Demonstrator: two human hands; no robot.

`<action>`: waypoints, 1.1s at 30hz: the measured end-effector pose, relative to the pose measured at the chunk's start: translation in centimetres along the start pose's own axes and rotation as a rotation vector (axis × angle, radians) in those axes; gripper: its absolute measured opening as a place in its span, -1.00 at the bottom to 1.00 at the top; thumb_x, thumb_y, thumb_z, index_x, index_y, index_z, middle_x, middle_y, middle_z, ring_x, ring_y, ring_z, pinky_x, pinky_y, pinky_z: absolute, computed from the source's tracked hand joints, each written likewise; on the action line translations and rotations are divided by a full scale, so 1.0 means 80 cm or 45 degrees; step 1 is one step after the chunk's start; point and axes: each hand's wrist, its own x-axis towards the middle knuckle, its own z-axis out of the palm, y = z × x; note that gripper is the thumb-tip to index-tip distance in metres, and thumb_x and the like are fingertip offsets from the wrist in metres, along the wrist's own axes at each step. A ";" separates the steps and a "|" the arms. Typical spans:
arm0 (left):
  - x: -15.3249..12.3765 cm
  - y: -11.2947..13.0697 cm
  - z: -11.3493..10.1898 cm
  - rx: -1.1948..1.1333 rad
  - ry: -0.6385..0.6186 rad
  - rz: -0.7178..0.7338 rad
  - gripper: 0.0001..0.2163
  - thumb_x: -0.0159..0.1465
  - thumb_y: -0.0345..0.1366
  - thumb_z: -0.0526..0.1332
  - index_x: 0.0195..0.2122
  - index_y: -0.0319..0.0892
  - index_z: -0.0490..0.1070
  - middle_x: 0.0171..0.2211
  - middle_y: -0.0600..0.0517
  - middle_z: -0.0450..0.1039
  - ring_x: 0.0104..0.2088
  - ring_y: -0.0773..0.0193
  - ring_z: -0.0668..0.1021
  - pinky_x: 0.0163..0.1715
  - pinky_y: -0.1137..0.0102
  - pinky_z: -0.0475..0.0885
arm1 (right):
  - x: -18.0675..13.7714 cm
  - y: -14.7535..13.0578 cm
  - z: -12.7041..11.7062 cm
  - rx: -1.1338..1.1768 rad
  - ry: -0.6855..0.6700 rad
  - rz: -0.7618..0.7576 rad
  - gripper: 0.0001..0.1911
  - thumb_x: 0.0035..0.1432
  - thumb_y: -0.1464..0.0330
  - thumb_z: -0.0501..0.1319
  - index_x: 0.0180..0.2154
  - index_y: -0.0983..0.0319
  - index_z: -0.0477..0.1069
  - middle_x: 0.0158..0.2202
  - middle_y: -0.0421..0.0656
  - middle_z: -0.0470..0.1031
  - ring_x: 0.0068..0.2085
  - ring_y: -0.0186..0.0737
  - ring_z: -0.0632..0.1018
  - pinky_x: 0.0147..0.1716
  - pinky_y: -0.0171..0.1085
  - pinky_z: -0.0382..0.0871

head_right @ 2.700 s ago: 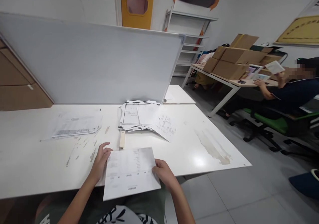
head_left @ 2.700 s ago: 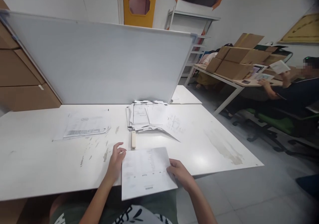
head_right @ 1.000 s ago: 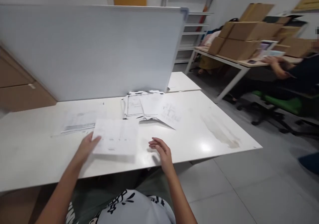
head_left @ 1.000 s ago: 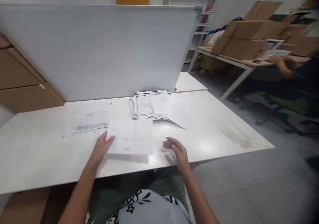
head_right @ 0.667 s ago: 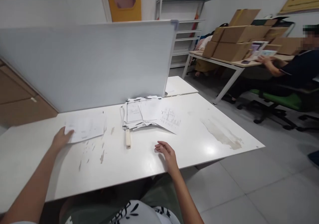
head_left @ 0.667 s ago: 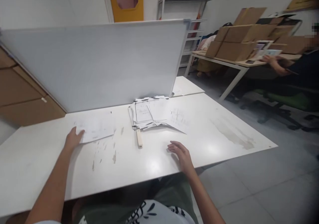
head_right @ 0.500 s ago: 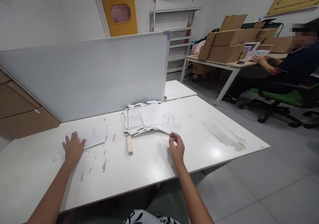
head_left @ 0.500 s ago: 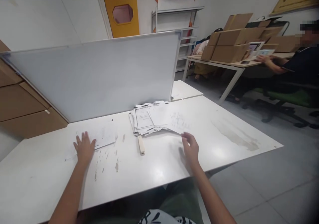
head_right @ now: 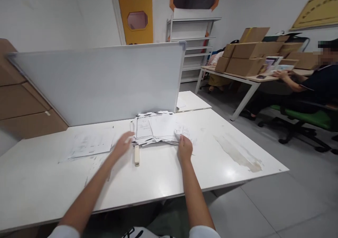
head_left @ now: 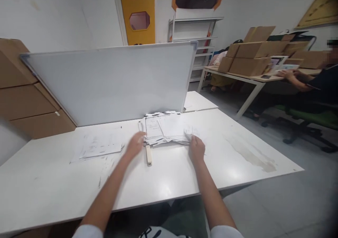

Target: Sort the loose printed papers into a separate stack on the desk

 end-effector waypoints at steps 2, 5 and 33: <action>0.031 0.055 0.051 -0.005 -0.113 0.178 -0.68 0.29 -0.35 0.09 0.07 0.02 0.34 0.16 0.09 0.33 0.18 0.28 0.30 0.20 0.33 0.17 | -0.002 0.001 -0.016 -0.002 0.122 0.021 -0.34 0.29 0.08 -0.23 -0.07 0.40 0.43 -0.08 0.18 0.49 -0.02 0.00 0.45 -0.01 -0.05 0.23; 0.067 0.120 0.105 0.042 -0.181 0.269 -0.55 0.19 -0.45 0.14 0.14 -0.19 0.26 0.23 -0.13 0.21 0.24 0.08 0.22 0.22 0.15 0.09 | -0.020 0.001 -0.044 -0.004 0.206 0.006 -0.36 0.29 0.06 -0.20 -0.11 0.38 0.46 -0.14 0.16 0.52 -0.07 0.00 0.49 -0.04 -0.06 0.26; 0.046 0.126 0.134 -0.084 -0.038 0.074 -0.64 0.32 -0.36 -0.07 0.01 -0.14 0.45 0.16 -0.08 0.34 0.29 -0.16 0.12 0.10 -0.24 0.10 | -0.159 0.029 -0.165 -0.364 -0.458 -0.165 -0.53 0.25 0.32 0.04 0.19 0.06 0.25 0.27 -0.14 0.18 0.27 0.01 0.22 0.22 0.20 0.03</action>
